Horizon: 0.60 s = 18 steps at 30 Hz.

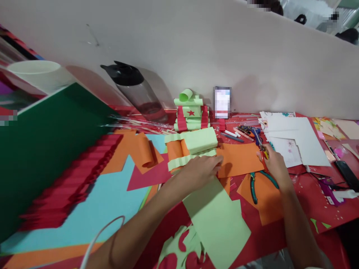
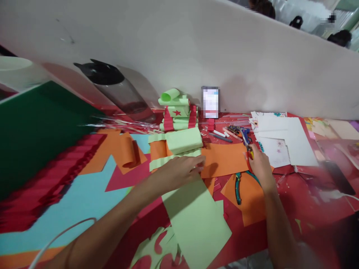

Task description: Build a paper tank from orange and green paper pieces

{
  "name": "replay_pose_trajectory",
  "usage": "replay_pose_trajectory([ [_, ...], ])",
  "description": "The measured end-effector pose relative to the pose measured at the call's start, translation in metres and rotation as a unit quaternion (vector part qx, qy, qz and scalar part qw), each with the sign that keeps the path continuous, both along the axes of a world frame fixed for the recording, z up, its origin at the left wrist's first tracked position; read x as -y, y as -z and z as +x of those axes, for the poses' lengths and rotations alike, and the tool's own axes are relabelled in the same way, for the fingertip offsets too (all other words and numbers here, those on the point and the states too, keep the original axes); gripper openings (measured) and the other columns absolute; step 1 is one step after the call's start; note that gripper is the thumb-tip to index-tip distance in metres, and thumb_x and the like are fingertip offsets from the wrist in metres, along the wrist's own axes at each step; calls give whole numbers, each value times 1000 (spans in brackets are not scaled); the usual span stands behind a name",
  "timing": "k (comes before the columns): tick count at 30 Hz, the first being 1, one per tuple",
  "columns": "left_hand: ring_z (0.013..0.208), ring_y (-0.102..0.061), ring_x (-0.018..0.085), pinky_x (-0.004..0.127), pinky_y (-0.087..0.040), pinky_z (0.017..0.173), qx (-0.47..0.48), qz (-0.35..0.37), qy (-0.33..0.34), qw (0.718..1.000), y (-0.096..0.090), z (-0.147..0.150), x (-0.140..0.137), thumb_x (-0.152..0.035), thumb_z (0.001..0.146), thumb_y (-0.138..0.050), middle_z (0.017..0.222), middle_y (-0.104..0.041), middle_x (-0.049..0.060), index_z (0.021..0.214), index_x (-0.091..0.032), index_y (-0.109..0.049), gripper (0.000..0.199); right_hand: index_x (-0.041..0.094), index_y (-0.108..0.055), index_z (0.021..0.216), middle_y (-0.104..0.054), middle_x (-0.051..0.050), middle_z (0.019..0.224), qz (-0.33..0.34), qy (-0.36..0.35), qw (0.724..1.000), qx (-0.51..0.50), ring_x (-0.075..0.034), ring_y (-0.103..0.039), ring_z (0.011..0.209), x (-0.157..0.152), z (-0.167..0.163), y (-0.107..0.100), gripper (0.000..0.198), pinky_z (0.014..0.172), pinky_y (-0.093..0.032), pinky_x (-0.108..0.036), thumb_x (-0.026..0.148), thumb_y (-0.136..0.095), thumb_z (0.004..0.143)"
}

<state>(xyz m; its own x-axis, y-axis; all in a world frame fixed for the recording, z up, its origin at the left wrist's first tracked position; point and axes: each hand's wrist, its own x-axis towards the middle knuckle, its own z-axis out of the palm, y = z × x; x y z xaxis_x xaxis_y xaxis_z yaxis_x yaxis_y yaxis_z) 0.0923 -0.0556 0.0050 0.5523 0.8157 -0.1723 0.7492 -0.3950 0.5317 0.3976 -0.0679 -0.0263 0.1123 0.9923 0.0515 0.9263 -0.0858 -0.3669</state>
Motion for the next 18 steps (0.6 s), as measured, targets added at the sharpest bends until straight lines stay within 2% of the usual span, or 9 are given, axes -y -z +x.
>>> replay_pose_trajectory([
  [3, 62, -53, 21, 32, -25, 59, 42, -28, 10, 999, 7, 4, -6, -24, 91, -52, 69, -60, 3, 77, -24, -49, 15, 24, -65, 117, -75, -8, 94, 0, -23, 998, -59, -25, -69, 81, 2, 1, -4, 27, 70, -44, -30, 39, -59, 95],
  [6, 67, -56, 21, 31, -28, 59, 44, -64, 18, 997, 8, 7, -10, -27, 90, -53, 74, -63, 3, 76, -24, -49, 15, 23, -64, 110, -71, -4, 87, -14, -54, 979, -194, -20, -66, 78, 7, 4, -12, 25, 70, -46, -28, 39, -63, 91],
  [8, 66, -56, 21, 30, -28, 59, 36, -74, 11, 997, 6, 7, -10, -25, 89, -53, 74, -63, 3, 76, -23, -49, 14, 22, -62, 108, -66, 1, 79, -44, -63, 953, -294, -15, -59, 66, 12, 7, -20, 29, 61, -44, -25, 41, -67, 88],
  [10, 64, -55, 20, 30, -27, 59, 35, -78, 7, 996, 6, 6, -8, -23, 89, -52, 73, -62, 2, 76, -23, -48, 13, 23, -60, 108, -58, 5, 68, -90, -43, 929, -357, -11, -48, 50, 17, 11, -29, 34, 48, -37, -22, 45, -70, 85],
  [12, 63, -53, 19, 30, -26, 58, 32, -79, 15, 996, 7, 6, -7, -21, 88, -51, 72, -60, 2, 75, -23, -48, 14, 23, -59, 108, -54, 7, 63, -139, -18, 916, -376, -9, -41, 42, 23, 17, -37, 37, 39, -30, -20, 48, -72, 83],
  [14, 63, -52, 19, 30, -25, 58, 33, -74, 21, 996, 9, 6, -6, -19, 87, -51, 71, -58, 2, 74, -23, -48, 13, 23, -59, 106, -55, 6, 63, -163, -11, 911, -379, -8, -41, 41, 27, 24, -44, 38, 37, -28, -19, 51, -72, 83],
  [16, 62, -50, 19, 31, -25, 59, 46, -64, 17, 997, 11, 6, -7, -18, 87, -51, 70, -58, 1, 74, -23, -48, 13, 22, -59, 104, -54, 6, 62, -144, -14, 910, -389, -8, -41, 42, 29, 31, -47, 38, 38, -30, -19, 53, -72, 85],
  [18, 62, -50, 19, 30, -28, 59, 81, -51, 7, 995, 11, 6, -9, -20, 88, -51, 70, -59, 2, 75, -23, -51, 13, 23, -58, 103, -50, 7, 61, -86, -13, 905, -415, -8, -40, 43, 30, 36, -47, 38, 39, -31, -19, 54, -71, 86],
])
